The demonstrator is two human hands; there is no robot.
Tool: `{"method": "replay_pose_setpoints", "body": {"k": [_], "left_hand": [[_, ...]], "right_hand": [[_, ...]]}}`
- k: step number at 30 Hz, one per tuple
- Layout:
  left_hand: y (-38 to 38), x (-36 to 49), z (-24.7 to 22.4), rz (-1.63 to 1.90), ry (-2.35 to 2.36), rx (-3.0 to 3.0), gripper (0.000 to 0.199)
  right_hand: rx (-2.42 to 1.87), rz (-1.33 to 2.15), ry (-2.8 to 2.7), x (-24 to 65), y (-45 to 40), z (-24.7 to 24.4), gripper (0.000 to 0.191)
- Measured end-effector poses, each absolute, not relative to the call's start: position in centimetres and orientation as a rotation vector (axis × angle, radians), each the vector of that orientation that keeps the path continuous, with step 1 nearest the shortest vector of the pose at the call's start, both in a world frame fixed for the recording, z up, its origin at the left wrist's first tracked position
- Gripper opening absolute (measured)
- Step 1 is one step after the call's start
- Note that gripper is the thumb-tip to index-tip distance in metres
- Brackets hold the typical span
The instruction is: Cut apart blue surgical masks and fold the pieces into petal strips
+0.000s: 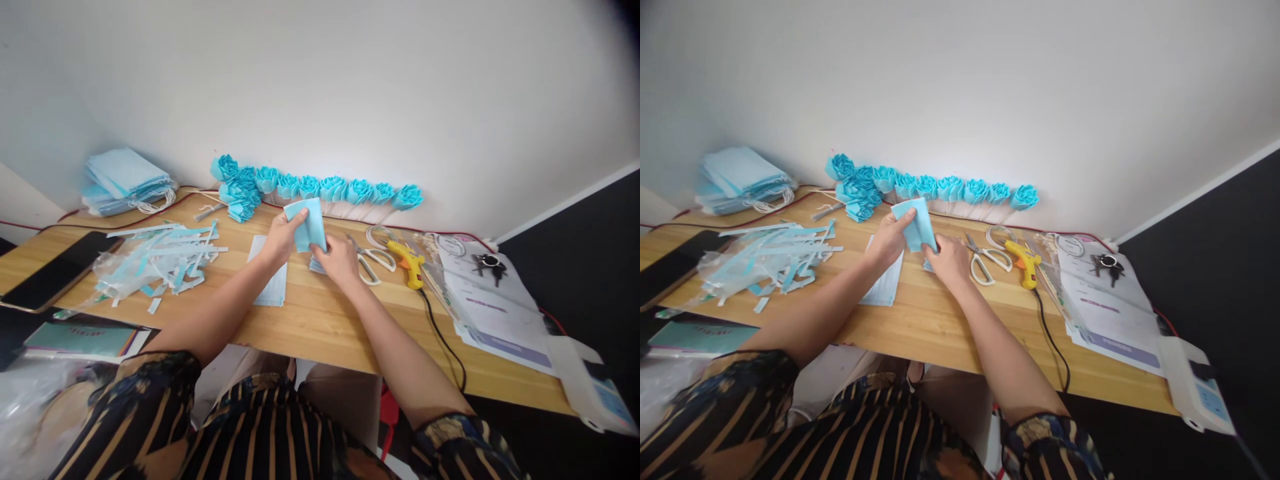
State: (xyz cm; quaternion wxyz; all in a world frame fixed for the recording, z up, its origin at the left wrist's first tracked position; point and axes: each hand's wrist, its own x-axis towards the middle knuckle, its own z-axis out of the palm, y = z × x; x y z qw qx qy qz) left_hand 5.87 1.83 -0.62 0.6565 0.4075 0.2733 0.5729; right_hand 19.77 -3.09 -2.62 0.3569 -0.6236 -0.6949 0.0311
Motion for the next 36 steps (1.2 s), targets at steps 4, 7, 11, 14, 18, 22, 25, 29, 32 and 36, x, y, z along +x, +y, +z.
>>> {"method": "replay_pose_setpoints", "body": {"k": [4, 7, 11, 14, 18, 22, 25, 29, 32, 36], "left_hand": [[1.8, 6.1, -1.0, 1.325, 0.663, 0.947, 0.049], [1.8, 6.2, -1.3, 1.342, 0.703, 0.982, 0.050], [1.7, 6.4, -1.5, 1.331, 0.775, 1.026, 0.048], [1.8, 6.3, -1.5, 1.340, 0.825, 1.064, 0.043], [1.8, 6.1, -1.4, 1.343, 0.890, 1.192, 0.035], [1.3, 6.3, -1.5, 1.260, 0.870, 1.362, 0.028], [1.0, 6.6, -1.9, 1.147, 0.830, 1.467, 0.025], [1.0, 6.9, -2.2, 1.085, 0.765, 1.667, 0.021], [0.8, 7.0, -2.1, 1.037, 0.765, 1.712, 0.025], [0.7, 7.0, -2.1, 1.030, 0.721, 1.688, 0.029]], "right_hand": [[-1.607, -0.006, -1.889, 18.9, -3.5, -2.6, 0.022], [-1.583, 0.007, -1.946, 18.3, -3.6, -2.8, 0.022], [-1.563, 0.044, -1.979, 17.6, -3.9, -2.8, 0.025], [-1.506, 0.158, -2.022, 17.7, -4.1, -2.3, 0.028], [-1.381, 0.450, -1.841, 19.7, -4.1, -1.1, 0.033], [-1.321, 0.379, -1.549, 22.1, -3.3, -0.3, 0.030], [-1.229, 0.287, -1.632, 22.5, -3.1, -0.1, 0.030], [-1.175, 0.247, -1.721, 21.8, -3.4, 0.0, 0.013], [-1.187, 0.195, -1.703, 21.5, -3.7, 0.1, 0.011], [-1.168, 0.155, -1.684, 21.4, -3.8, 0.2, 0.011]]}}
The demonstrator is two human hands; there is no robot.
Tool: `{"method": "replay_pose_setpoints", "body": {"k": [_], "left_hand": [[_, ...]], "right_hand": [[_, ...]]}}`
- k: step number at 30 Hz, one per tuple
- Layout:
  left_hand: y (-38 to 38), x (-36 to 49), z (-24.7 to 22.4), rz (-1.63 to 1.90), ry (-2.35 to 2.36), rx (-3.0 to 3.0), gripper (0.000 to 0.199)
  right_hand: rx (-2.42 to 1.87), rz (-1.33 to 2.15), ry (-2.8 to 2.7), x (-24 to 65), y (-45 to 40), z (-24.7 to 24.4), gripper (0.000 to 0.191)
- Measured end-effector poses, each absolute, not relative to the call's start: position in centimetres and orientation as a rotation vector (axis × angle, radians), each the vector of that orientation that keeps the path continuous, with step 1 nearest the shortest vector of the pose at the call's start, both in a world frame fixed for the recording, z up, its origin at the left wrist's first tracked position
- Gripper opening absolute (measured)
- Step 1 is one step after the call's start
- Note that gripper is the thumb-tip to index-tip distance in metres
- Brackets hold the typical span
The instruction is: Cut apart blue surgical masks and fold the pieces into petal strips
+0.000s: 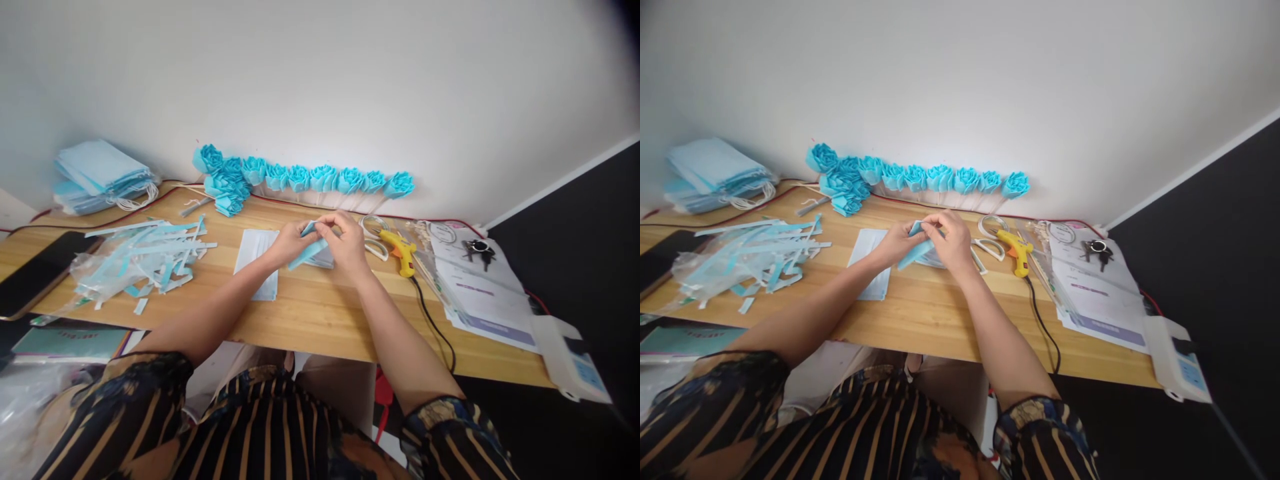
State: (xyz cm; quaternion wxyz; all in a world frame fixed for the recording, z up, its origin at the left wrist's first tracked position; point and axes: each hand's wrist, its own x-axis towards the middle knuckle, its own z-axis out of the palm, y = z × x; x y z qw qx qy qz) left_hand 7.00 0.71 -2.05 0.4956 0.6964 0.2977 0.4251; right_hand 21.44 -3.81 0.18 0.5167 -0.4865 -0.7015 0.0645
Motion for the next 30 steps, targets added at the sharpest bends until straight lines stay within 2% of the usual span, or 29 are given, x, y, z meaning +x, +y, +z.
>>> {"method": "replay_pose_setpoints", "body": {"k": [8, 13, 18, 23, 30], "left_hand": [[0.8, 7.1, -2.5, 0.998, 0.733, 1.596, 0.029], [0.9, 6.7, -1.8, 1.150, 0.817, 1.331, 0.030], [0.8, 6.7, -1.3, 1.267, 0.807, 1.217, 0.033], [0.6, 7.1, -1.5, 1.264, 0.786, 1.182, 0.033], [0.5, 7.0, -1.3, 1.311, 0.799, 1.179, 0.032]], "right_hand": [[-1.186, 0.187, -1.618, 21.1, -3.7, -0.2, 0.015], [-1.170, 0.424, -1.411, 21.5, -3.4, -0.6, 0.033], [-1.216, 0.604, -1.495, 21.2, -3.3, -1.1, 0.045], [-1.286, 0.606, -1.585, 20.5, -3.6, -1.3, 0.042], [-1.204, 0.715, -1.385, 20.9, -3.2, -1.5, 0.041]]}}
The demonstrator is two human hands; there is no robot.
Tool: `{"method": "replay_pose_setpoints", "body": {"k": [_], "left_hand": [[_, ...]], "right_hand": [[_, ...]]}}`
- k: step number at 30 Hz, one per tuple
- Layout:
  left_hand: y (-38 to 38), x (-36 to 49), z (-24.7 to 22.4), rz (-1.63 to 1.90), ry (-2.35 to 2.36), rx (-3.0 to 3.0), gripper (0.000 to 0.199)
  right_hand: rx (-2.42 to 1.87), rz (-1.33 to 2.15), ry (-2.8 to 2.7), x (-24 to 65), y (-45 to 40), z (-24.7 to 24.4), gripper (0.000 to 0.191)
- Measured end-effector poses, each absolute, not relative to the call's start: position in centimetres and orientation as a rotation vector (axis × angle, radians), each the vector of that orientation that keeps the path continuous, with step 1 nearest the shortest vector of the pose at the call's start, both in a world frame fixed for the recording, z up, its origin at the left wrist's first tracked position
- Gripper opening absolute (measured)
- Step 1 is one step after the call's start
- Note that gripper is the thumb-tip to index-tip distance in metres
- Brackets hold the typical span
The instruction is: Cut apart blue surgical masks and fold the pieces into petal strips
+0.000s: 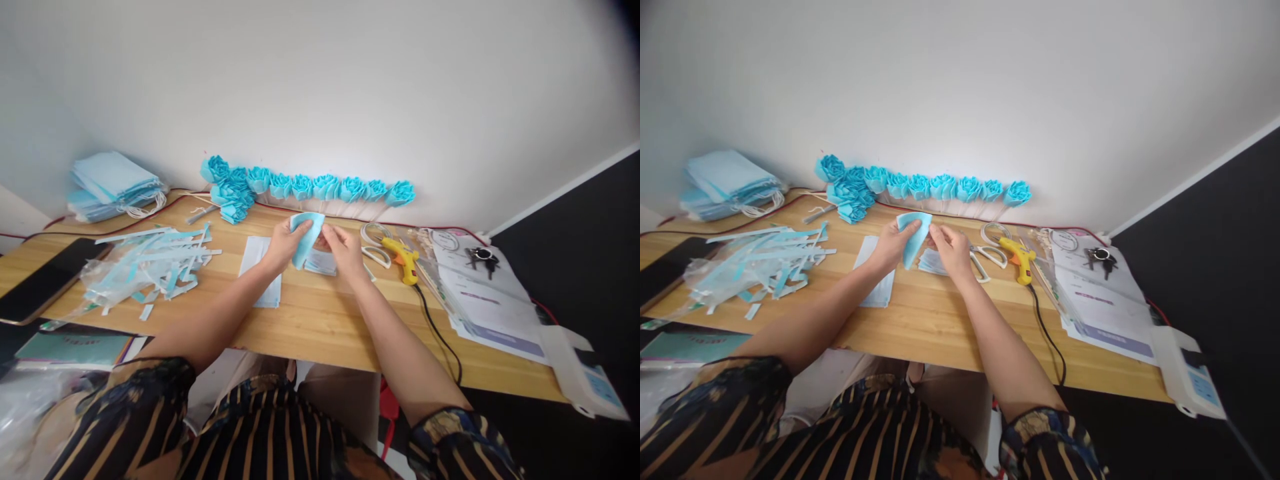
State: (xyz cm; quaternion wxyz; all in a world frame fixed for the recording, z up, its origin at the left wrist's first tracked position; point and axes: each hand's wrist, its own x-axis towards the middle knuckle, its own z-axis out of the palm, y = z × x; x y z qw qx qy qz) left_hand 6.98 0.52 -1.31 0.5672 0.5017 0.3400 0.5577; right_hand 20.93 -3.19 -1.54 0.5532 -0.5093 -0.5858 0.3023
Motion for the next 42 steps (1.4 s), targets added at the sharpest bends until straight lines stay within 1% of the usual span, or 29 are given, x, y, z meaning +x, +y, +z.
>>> {"method": "replay_pose_setpoints", "body": {"k": [3, 8, 10, 13, 18, 24, 29, 32, 37, 40, 42], "left_hand": [[0.4, 7.1, -1.5, 1.274, 0.782, 1.248, 0.031], [0.6, 7.3, -1.9, 1.256, 0.775, 1.325, 0.024], [0.7, 7.2, -1.9, 1.260, 0.795, 1.313, 0.021], [0.9, 7.1, -1.9, 1.315, 0.820, 1.275, 0.020], [1.2, 7.0, -2.0, 1.372, 0.799, 1.257, 0.024], [1.5, 6.6, -1.6, 1.446, 0.894, 1.219, 0.024], [2.4, 6.4, -1.9, 1.523, 0.965, 1.190, 0.019], [3.3, 6.1, -2.5, 1.602, 1.042, 1.164, 0.021], [4.2, 5.5, -2.7, 1.693, 1.064, 1.146, 0.025], [4.3, 5.3, -2.5, 1.700, 1.063, 1.091, 0.029], [4.3, 5.3, -2.6, 1.694, 1.048, 1.066, 0.032]], "right_hand": [[-1.191, 0.669, -1.381, 21.0, -3.3, -1.3, 0.041], [-1.282, 0.490, -1.354, 21.1, -3.5, -0.9, 0.042], [-1.282, 0.480, -1.298, 21.2, -3.4, -0.8, 0.040], [-1.255, 0.537, -1.289, 21.3, -3.4, -0.9, 0.042], [-1.342, 0.682, -1.600, 20.4, -3.8, -1.2, 0.050], [-1.448, 0.784, -1.825, 18.9, -4.4, -1.3, 0.041], [-1.444, 0.787, -1.856, 18.7, -4.6, -1.2, 0.036], [-1.422, 0.751, -1.889, 18.6, -4.7, -1.3, 0.036], [-1.400, 0.640, -1.987, 19.4, -4.8, -0.4, 0.027], [-1.453, 0.527, -1.853, 21.4, -4.5, 1.2, 0.032], [-1.534, 0.376, -1.736, 23.5, -4.4, 2.4, 0.034]]}}
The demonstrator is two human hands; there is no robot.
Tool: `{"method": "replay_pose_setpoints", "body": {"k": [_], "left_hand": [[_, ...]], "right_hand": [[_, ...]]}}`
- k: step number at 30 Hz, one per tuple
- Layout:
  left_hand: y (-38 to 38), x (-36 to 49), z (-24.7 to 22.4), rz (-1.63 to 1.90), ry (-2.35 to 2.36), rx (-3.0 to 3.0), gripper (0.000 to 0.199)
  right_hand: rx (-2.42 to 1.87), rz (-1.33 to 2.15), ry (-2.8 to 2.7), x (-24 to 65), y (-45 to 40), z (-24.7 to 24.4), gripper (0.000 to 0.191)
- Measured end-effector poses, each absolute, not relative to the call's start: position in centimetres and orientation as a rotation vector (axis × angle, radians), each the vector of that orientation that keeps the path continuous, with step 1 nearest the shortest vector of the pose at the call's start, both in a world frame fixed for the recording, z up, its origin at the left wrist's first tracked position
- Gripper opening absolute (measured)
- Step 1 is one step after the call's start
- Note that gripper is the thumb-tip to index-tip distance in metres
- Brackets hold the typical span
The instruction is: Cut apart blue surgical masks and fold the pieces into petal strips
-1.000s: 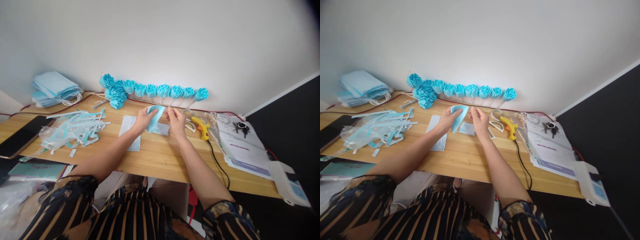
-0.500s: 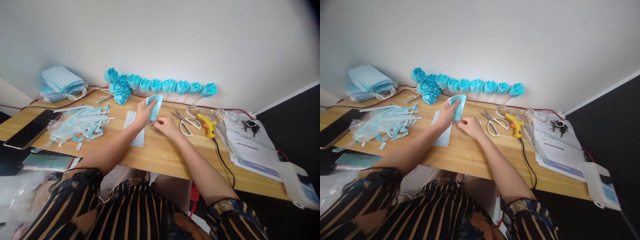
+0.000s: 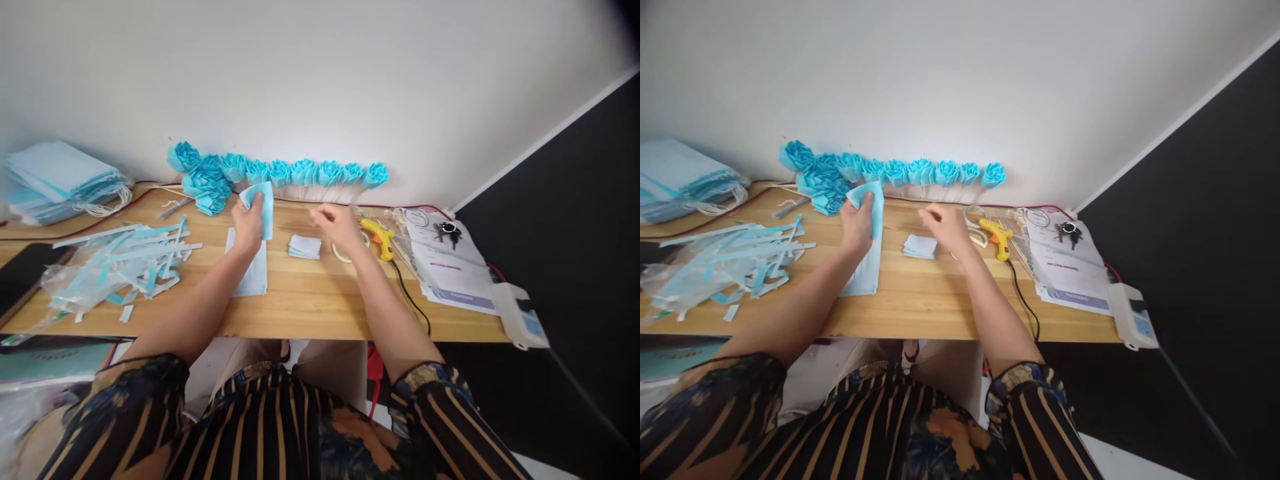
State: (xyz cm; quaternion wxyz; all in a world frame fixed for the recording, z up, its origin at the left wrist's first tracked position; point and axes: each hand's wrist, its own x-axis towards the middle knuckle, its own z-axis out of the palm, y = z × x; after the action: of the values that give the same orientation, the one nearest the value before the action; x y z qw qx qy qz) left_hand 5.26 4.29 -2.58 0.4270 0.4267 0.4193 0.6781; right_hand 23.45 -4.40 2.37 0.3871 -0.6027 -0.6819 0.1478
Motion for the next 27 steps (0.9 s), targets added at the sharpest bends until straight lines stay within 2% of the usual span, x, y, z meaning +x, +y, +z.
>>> {"method": "replay_pose_setpoints", "body": {"k": [4, 8, 13, 17, 19, 21, 25, 27], "left_hand": [[4.5, 5.4, -3.0, 1.695, 1.014, 1.032, 0.036], [4.8, 5.4, -3.2, 1.697, 1.010, 1.032, 0.036], [5.0, 5.4, -3.2, 1.684, 0.996, 0.995, 0.036], [5.2, 5.1, -3.1, 1.686, 0.985, 0.957, 0.038], [5.3, 5.0, -3.1, 1.686, 0.992, 0.944, 0.038], [5.3, 5.0, -3.0, 1.684, 0.989, 0.916, 0.037], [5.3, 4.9, -2.9, 1.652, 0.973, 0.823, 0.036], [5.5, 4.6, -3.0, 1.641, 0.972, 0.791, 0.037]], "right_hand": [[-1.947, -0.061, -1.895, 27.3, -5.2, 3.6, 0.027], [-2.324, -0.160, -2.043, 28.8, -7.0, 1.9, 0.032], [-2.316, -0.126, -2.081, 28.5, -7.9, -1.7, 0.040], [-2.262, -0.151, -1.995, 28.6, -7.7, -2.5, 0.041], [-2.170, -0.057, -1.909, 28.9, -7.6, -1.9, 0.046], [-1.996, 0.180, -1.753, 29.0, -7.6, -1.0, 0.052], [-1.445, 1.017, -1.428, 27.8, -7.7, 0.9, 0.063], [-1.196, 1.317, -1.353, 26.4, -7.8, 1.6, 0.064]]}}
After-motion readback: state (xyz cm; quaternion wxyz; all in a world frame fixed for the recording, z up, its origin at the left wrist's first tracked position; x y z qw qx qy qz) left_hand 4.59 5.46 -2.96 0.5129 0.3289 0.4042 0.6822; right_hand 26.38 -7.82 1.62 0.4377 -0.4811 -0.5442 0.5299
